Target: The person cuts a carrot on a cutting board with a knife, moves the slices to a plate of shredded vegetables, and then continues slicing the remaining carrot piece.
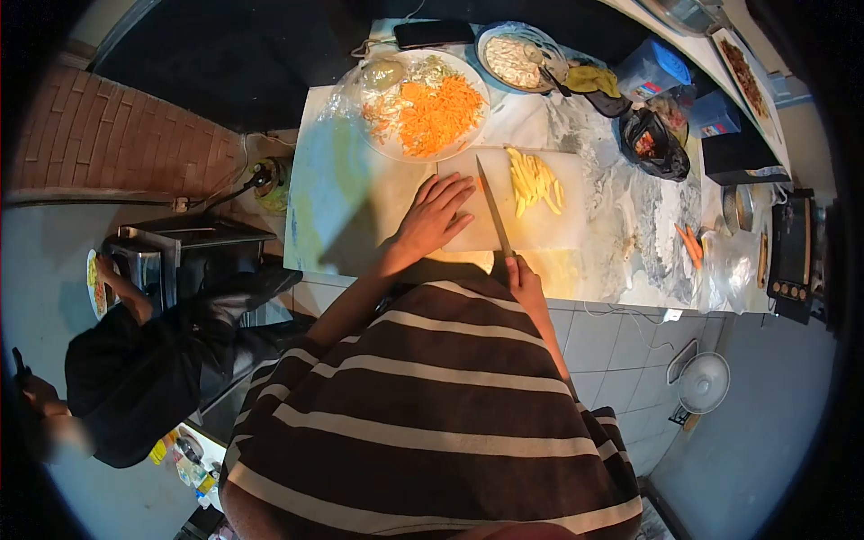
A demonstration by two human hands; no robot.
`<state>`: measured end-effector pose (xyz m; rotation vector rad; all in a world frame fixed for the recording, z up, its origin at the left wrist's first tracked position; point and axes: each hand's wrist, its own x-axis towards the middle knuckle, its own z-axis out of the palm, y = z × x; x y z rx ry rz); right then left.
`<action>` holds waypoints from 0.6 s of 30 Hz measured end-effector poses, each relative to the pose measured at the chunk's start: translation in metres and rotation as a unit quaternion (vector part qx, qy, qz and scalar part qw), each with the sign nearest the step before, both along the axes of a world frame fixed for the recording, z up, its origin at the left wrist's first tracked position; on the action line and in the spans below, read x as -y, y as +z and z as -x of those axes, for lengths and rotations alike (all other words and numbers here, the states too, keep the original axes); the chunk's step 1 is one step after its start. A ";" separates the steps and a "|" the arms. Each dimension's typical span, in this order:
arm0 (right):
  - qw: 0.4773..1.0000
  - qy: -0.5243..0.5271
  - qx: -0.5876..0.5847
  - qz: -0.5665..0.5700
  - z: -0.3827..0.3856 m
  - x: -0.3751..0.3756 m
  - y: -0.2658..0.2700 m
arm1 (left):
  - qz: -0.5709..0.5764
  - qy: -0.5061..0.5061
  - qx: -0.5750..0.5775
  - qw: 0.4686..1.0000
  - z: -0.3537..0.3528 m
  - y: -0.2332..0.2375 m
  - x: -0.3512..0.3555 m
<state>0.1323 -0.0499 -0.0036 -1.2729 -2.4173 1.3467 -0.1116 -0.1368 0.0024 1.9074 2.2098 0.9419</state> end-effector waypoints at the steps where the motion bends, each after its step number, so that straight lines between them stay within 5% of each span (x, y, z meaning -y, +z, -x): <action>1: 1.000 0.010 -0.004 -0.008 0.002 0.000 -0.002 | 0.003 0.003 -0.004 1.000 0.000 0.000 0.000; 18: 0.999 0.012 -0.023 -0.019 0.013 0.011 0.001 | 0.009 -0.006 -0.019 1.000 0.000 -0.003 0.002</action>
